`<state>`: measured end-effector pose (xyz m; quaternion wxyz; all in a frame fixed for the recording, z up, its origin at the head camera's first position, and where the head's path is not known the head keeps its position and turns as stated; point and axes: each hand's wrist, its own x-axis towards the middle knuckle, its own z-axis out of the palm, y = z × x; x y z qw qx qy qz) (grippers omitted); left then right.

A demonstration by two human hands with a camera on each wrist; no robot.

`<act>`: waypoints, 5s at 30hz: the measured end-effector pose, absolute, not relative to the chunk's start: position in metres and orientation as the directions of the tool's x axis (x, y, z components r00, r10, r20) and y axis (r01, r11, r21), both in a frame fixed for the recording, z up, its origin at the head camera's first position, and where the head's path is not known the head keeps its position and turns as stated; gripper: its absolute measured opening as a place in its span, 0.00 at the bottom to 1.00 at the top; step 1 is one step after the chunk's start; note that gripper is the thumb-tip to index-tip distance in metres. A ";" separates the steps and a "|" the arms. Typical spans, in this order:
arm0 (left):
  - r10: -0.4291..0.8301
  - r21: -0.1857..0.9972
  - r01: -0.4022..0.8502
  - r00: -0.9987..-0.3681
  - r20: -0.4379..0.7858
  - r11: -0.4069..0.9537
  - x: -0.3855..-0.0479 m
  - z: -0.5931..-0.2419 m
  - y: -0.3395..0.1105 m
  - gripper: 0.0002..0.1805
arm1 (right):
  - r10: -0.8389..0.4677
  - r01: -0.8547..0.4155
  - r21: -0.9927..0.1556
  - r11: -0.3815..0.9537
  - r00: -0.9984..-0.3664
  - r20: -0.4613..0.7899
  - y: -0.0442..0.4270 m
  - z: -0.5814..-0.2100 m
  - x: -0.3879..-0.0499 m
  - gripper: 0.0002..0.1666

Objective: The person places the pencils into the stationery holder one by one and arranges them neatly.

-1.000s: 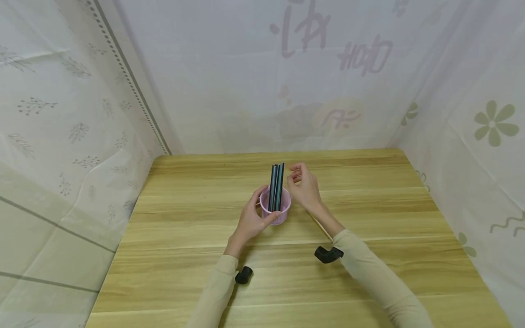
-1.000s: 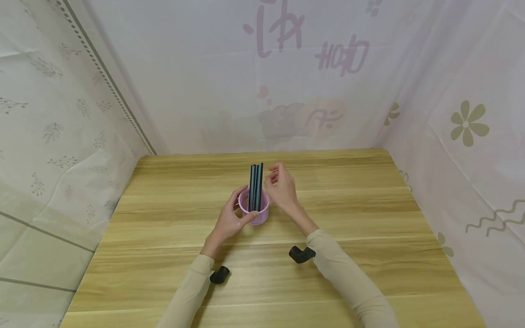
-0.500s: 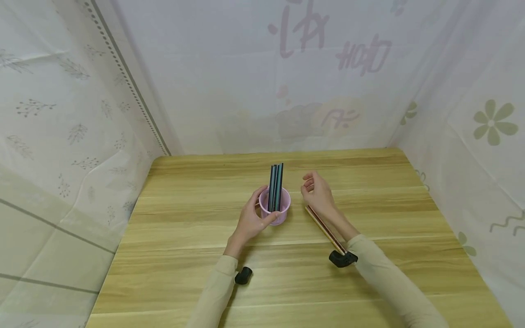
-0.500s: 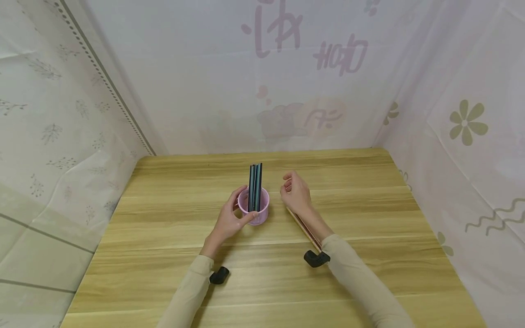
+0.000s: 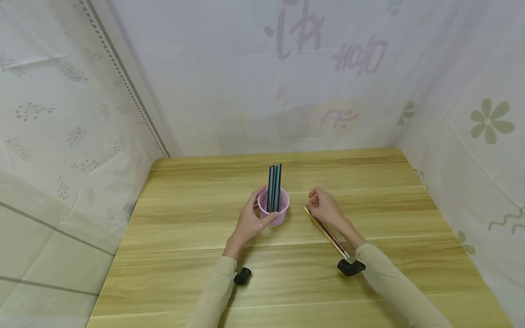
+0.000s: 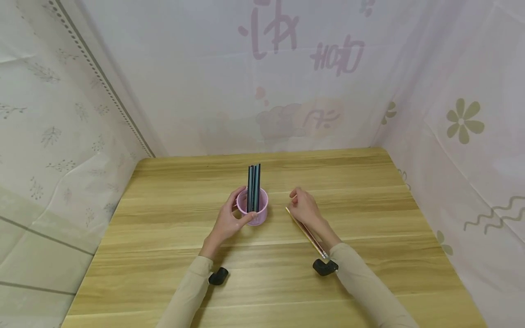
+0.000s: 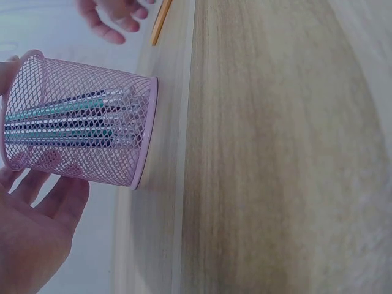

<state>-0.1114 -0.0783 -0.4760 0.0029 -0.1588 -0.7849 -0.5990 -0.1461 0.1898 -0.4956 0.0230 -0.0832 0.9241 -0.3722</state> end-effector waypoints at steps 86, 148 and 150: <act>0.238 0.932 0.264 -0.949 0.206 0.248 -0.127 -0.510 -0.079 0.49 | 0.016 -0.406 -0.808 0.428 -0.890 0.456 0.106 -0.380 -0.195 0.22; 0.242 0.938 0.259 -0.949 0.203 0.232 -0.121 -0.488 -0.078 0.49 | -0.061 -0.134 -0.824 0.551 -0.991 0.120 0.155 -0.466 -0.160 0.19; 0.238 0.937 0.261 -0.949 0.205 0.234 -0.125 -0.500 -0.078 0.50 | -0.073 -0.136 -0.813 0.567 -0.991 0.115 0.160 -0.470 -0.157 0.20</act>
